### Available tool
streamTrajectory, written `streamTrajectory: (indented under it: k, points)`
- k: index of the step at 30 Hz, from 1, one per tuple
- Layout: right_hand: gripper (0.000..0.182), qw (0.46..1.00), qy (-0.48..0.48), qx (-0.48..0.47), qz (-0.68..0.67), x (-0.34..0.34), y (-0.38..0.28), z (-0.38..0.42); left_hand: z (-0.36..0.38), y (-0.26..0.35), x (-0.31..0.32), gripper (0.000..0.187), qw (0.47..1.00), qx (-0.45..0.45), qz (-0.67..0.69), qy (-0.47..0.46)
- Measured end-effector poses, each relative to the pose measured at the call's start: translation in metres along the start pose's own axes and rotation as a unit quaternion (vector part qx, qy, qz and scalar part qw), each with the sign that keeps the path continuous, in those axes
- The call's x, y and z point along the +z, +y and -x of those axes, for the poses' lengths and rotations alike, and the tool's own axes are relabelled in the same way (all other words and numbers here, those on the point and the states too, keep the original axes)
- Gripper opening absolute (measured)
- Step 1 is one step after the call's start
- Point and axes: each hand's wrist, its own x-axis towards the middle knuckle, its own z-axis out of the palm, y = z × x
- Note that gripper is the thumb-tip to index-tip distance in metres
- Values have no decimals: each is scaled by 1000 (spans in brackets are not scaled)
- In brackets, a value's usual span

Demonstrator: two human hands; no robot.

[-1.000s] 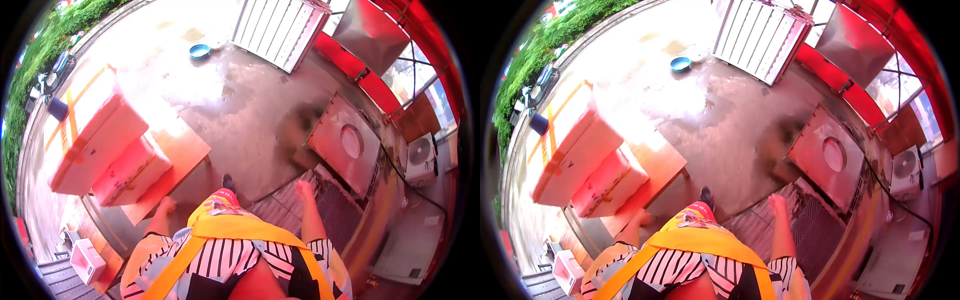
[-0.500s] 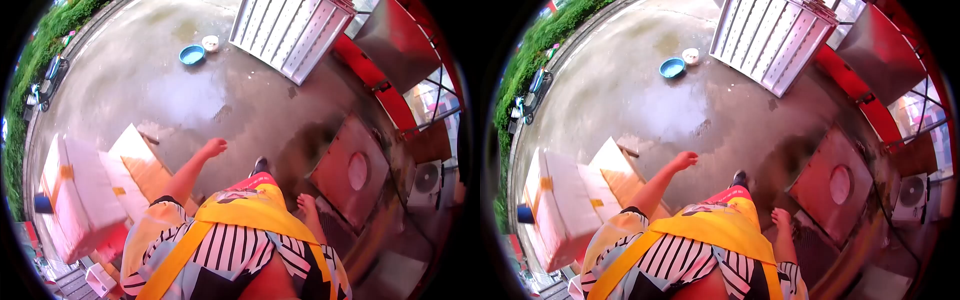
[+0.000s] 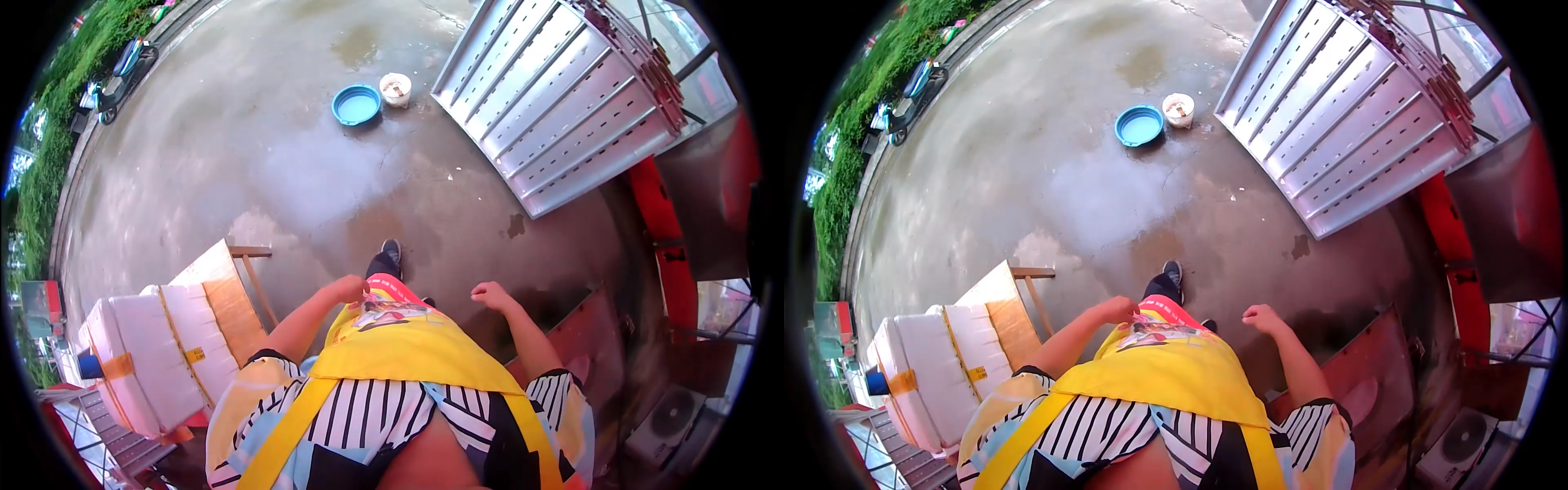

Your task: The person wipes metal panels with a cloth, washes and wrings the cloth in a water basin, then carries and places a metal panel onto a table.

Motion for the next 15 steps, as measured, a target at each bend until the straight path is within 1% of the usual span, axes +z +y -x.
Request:
streamTrajectory:
  k: [1, 3, 4, 5, 6, 7, 8, 9, 10, 11, 12, 13, 14, 15]
  points:
    - [26, 998, -45, -21, 33, -5, -16, -16, -14, -8, -14, 37, 1000, 1, 10, -27]
    - [29, 992, -115, -41, 30, -10, -28, -46, -38, -24, -42, 35, 1000, 18, 11, -15]
    - [33, 990, -125, -55, 31, -16, -38, -54, -65, -31, -66, 34, 999, 32, 13, 6]
    - [38, 988, -133, -41, 62, -22, -49, -59, -84, -40, -84, 34, 999, 53, 7, -4]
    - [38, 985, -125, -93, 70, -19, -45, -63, -99, -42, -102, 36, 997, 55, 1, -50]
    - [40, 993, -112, -33, 8, -17, -52, -64, -113, -46, -125, 38, 994, 55, -7, -97]
    - [41, 995, -76, -45, 48, -23, -62, -63, -126, -51, -143, 40, 988, 52, -17, -145]
    - [42, 994, -38, -60, 86, -31, -72, -62, -139, -50, -158, 41, 979, 49, -54, -192]
    - [43, 989, 6, -78, 123, -43, -84, -70, -154, -59, -168, 41, 981, 60, -38, -182]
    - [42, 995, 14, -30, 93, -50, -91, -83, -170, -73, -168, 40, 982, 72, -23, -171]
    - [41, 994, 21, -26, 101, -60, -95, -99, -186, -82, -173, 39, 983, 84, -7, -162]
    - [40, 993, 28, -21, 109, -70, -96, -115, -195, -79, -192, 34, 986, 73, 40, -148]
    - [39, 992, 32, -17, 119, -82, -95, -133, -209, -75, -219, 36, 983, 43, 2, -180]
    - [37, 994, 40, -40, 95, -96, -92, -152, -225, -69, -243, 38, 977, 13, -29, -213]
